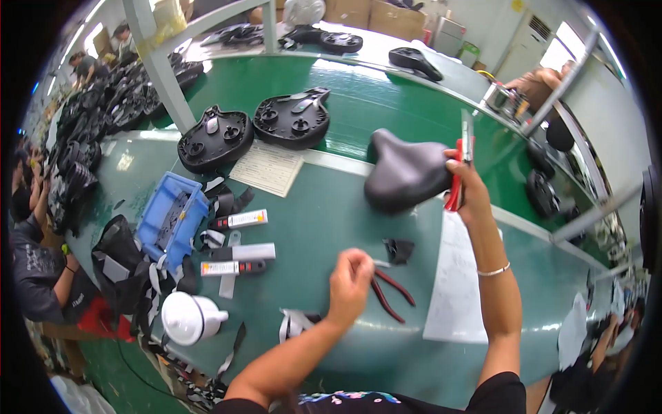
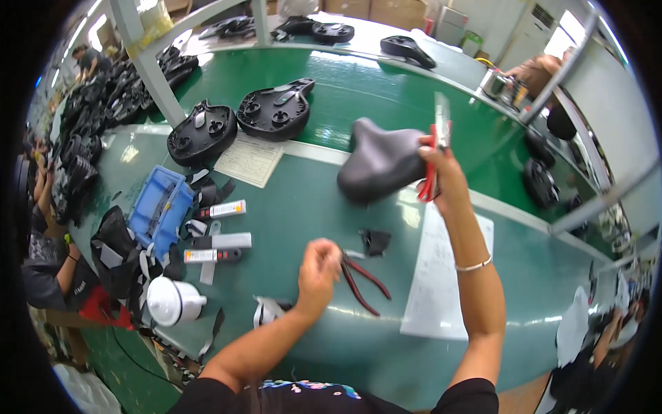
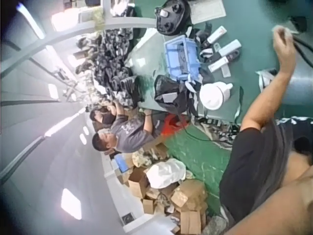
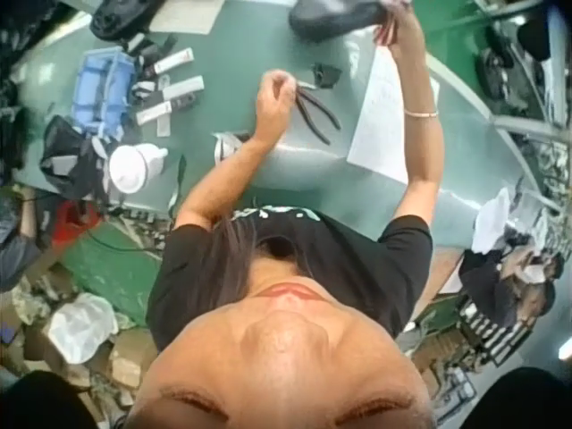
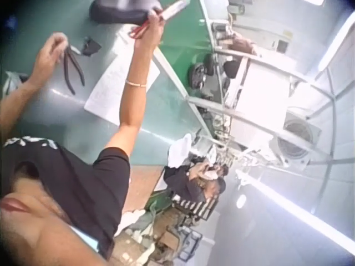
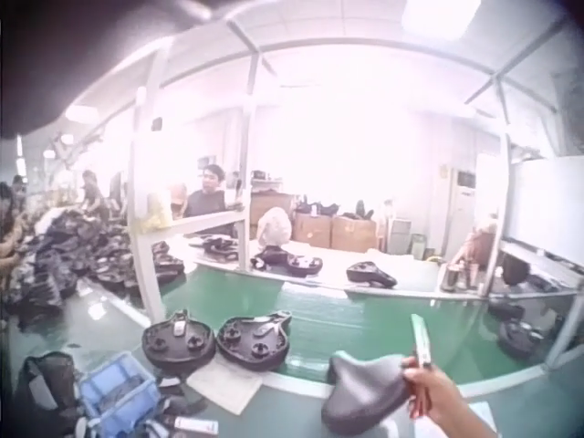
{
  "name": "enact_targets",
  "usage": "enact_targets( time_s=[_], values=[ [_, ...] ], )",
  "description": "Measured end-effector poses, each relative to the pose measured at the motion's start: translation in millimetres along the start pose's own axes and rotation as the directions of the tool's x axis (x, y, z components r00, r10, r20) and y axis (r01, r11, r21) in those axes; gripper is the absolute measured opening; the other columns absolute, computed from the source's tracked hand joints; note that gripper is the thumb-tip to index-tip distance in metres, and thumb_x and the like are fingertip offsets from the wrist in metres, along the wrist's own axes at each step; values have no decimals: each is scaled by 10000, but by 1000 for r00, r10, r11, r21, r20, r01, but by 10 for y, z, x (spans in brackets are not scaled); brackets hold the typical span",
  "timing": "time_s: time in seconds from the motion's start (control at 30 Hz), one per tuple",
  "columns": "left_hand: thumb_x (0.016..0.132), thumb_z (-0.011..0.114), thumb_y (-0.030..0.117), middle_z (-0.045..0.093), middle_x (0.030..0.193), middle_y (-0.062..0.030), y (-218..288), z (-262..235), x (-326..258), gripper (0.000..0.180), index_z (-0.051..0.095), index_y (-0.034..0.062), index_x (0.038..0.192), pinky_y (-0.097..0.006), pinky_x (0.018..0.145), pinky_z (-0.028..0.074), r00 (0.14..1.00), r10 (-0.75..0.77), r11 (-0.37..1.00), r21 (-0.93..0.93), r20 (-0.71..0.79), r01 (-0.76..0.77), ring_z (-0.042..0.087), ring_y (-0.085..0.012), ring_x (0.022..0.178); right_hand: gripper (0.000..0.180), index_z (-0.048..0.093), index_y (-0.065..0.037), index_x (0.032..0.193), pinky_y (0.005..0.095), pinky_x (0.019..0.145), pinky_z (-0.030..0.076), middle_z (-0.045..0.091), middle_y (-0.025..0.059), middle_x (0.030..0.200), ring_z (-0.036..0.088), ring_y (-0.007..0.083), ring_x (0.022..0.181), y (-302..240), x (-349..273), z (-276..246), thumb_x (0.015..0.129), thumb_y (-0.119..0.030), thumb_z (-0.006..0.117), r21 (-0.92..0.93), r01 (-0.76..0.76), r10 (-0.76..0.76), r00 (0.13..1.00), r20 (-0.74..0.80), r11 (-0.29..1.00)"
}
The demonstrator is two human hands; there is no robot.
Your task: Assembling bicycle saddles by trimming excess material and attaching components at a factory workbench.
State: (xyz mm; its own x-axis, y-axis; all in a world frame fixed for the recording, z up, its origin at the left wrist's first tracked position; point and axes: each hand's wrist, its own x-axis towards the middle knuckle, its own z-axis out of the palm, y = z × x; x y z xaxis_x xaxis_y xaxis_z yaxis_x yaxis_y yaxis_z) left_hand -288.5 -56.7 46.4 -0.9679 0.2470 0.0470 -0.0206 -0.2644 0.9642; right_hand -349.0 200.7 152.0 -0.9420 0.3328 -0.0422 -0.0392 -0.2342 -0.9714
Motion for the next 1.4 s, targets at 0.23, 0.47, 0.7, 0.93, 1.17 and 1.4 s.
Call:
enact_targets(
  time_s=[0.23,0.47,0.7,0.93,1.17,1.4],
  values=[
    [906,547,462,602,952,-54,871,-397,-365,487,509,21,1110,-266,773,484,931,-355,803,-482,87,351,601,-157,864,415,666,-240,1051,305,560,472,501,98,996,565,230,782,-17,-2460,1130,645,-235,749,-653,756,-202,647,735,44],
    [837,646,332,601,1007,-104,865,-1250,-791,524,493,-28,1186,-308,773,512,886,-448,855,-230,124,464,613,-188,884,461,622,-186,1129,372,604,520,597,99,932,605,251,739,619,-3155,943,689,-198,759,-633,560,-105,787,608,534],
    [772,688,360,523,1040,-96,1109,-1208,-717,648,437,-27,1227,-269,780,468,876,-439,897,156,201,414,545,-158,908,522,556,-203,1262,330,546,482,590,79,778,573,245,597,459,-3124,472,768,-122,701,-817,462,-257,883,392,344],
    [738,676,280,540,874,-49,1236,-1013,-529,485,518,-32,1075,-228,668,454,845,-469,876,260,259,406,531,-108,754,590,410,-257,1387,368,459,427,462,93,731,494,250,524,492,-2904,365,840,-86,550,-792,608,-12,793,609,51],
    [734,649,266,546,852,-46,1194,-1062,-557,426,548,-31,1023,-246,666,440,899,-391,895,309,197,321,517,-111,723,692,332,-231,1430,372,458,426,481,104,719,517,265,538,668,-3257,455,821,-85,628,-871,492,43,870,491,-13],
    [760,636,233,553,847,-49,1154,-1121,-1121,385,549,-35,1024,-252,673,441,955,-277,928,229,-108,295,513,-118,737,632,353,-115,1404,425,567,494,565,177,759,572,361,599,852,-3921,775,838,-64,628,-889,159,1,984,176,430]
  ],
)
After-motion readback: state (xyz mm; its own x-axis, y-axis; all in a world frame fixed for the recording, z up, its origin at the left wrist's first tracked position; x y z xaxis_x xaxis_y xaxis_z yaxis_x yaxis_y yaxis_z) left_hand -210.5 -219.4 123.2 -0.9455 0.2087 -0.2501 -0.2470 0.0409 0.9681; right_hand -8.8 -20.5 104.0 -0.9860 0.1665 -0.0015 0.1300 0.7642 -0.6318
